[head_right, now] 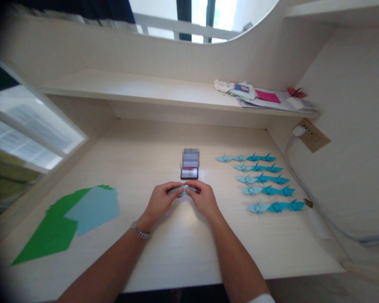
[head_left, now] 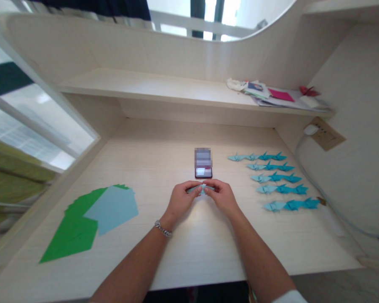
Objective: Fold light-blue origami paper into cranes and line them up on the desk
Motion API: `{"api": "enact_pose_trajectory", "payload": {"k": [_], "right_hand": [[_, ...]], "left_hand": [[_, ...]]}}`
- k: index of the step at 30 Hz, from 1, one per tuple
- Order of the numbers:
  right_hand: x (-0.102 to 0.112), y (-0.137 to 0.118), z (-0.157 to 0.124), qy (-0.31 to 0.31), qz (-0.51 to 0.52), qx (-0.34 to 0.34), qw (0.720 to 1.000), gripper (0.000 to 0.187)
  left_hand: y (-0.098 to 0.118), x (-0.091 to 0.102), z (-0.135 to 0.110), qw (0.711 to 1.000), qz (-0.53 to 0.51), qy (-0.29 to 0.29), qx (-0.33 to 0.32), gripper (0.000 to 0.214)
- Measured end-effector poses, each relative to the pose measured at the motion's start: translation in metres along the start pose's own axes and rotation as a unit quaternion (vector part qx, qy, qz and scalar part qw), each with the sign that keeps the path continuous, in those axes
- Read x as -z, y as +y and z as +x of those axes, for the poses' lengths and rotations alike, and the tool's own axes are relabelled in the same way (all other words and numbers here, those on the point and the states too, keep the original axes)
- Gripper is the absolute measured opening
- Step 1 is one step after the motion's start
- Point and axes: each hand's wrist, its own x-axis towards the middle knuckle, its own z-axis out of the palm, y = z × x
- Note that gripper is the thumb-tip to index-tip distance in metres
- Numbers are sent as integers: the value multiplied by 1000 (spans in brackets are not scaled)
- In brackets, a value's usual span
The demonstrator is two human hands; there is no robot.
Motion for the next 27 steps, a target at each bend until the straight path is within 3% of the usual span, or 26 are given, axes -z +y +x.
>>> {"api": "enact_pose_trajectory", "payload": {"k": [6,19,27], "right_hand": [[-3,1,-2,29,-2,3,1000,22],[-5,-5,-5,56,-45,81,994,15],[-5,-1,-4,37,-39,44,998,13]], "left_hand": [[1,2,0,999,14,30,-12,29],[2,2,1,999,9,41,-9,25],[0,3,0,998,47,18,-28,18]]}}
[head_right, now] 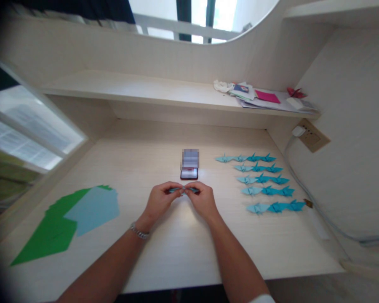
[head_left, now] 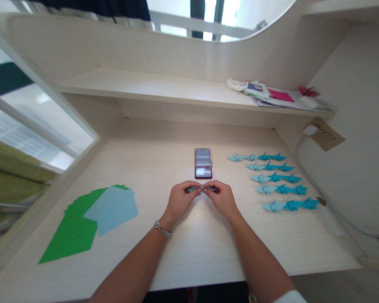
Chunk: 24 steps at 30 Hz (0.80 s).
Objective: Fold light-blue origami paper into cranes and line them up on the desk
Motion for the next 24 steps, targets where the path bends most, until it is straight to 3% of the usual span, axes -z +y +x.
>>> {"api": "enact_pose_trajectory", "payload": {"k": [11,18,24], "right_hand": [[7,-2,1,-61,5,-54,997,14],[9,-5,0,-82,45,-67,993,12],[11,-6,1,-96,98,-94,986,15]], "left_hand": [[0,6,2,995,77,-63,-9,14],[4,10,2,994,29,-105,1,11],[3,8,2,994,-4,-104,9,8]]}}
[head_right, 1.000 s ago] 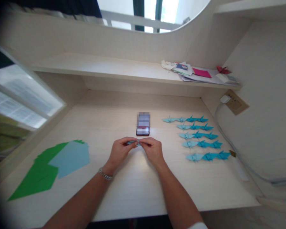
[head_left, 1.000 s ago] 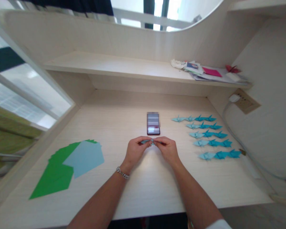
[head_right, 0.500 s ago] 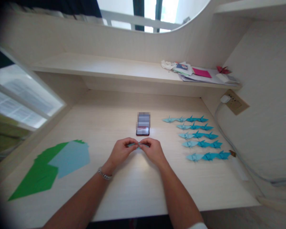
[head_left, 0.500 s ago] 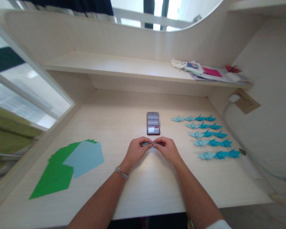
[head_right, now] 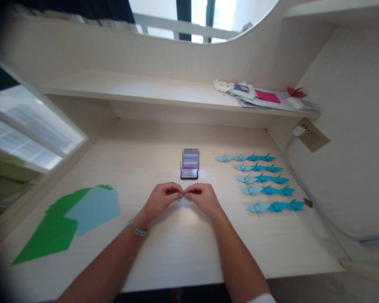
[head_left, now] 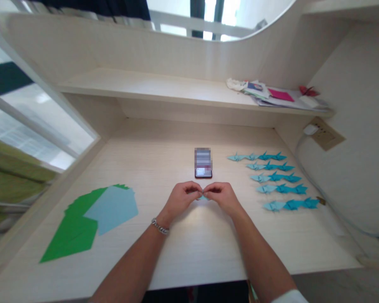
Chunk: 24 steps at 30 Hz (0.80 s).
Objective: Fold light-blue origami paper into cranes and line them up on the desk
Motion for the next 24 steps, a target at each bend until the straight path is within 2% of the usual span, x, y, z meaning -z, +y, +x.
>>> {"api": "enact_pose_trajectory", "payload": {"k": [3,6,11,18,24], "right_hand": [[0,-1,0,-5,25,-21,999,20],[-2,0,1,19,22,-38,999,24],[-2,7,4,37,10,-22,999,22],[-1,9,5,41,-9,-9,999,18],[-7,9,3,72,-36,8,997,16]], "left_hand": [[-1,0,0,999,26,6,-19,10],[0,0,-1,999,44,2,-32,12],[0,-2,-1,998,52,4,-27,12],[-2,-1,0,1000,20,6,-6,9],[-6,-2,2,999,-39,15,5,11]]}}
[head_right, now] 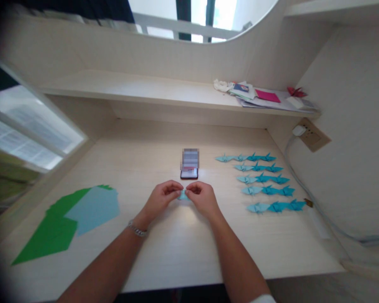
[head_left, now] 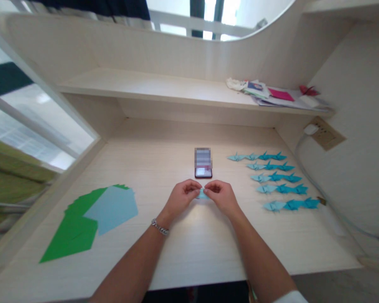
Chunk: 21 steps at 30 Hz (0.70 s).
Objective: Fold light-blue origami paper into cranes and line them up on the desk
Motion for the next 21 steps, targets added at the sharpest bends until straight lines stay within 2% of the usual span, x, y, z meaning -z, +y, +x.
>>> {"api": "enact_pose_trajectory", "payload": {"k": [8,13,17,19,21], "right_hand": [[-10,-1,-4,21,-8,20,1000,14],[-6,4,-1,-16,40,-4,999,18],[-1,5,1,-31,31,-6,999,20],[1,2,1,-17,0,13,1000,20],[1,-3,-2,37,-63,54,996,19]], "left_hand": [[-6,-2,0,999,-32,39,-5,16],[-5,1,0,998,-47,43,14,17],[-4,4,2,998,-39,26,31,18],[-4,4,2,999,-26,28,31,19],[-5,3,2,999,-6,47,23,20]]}}
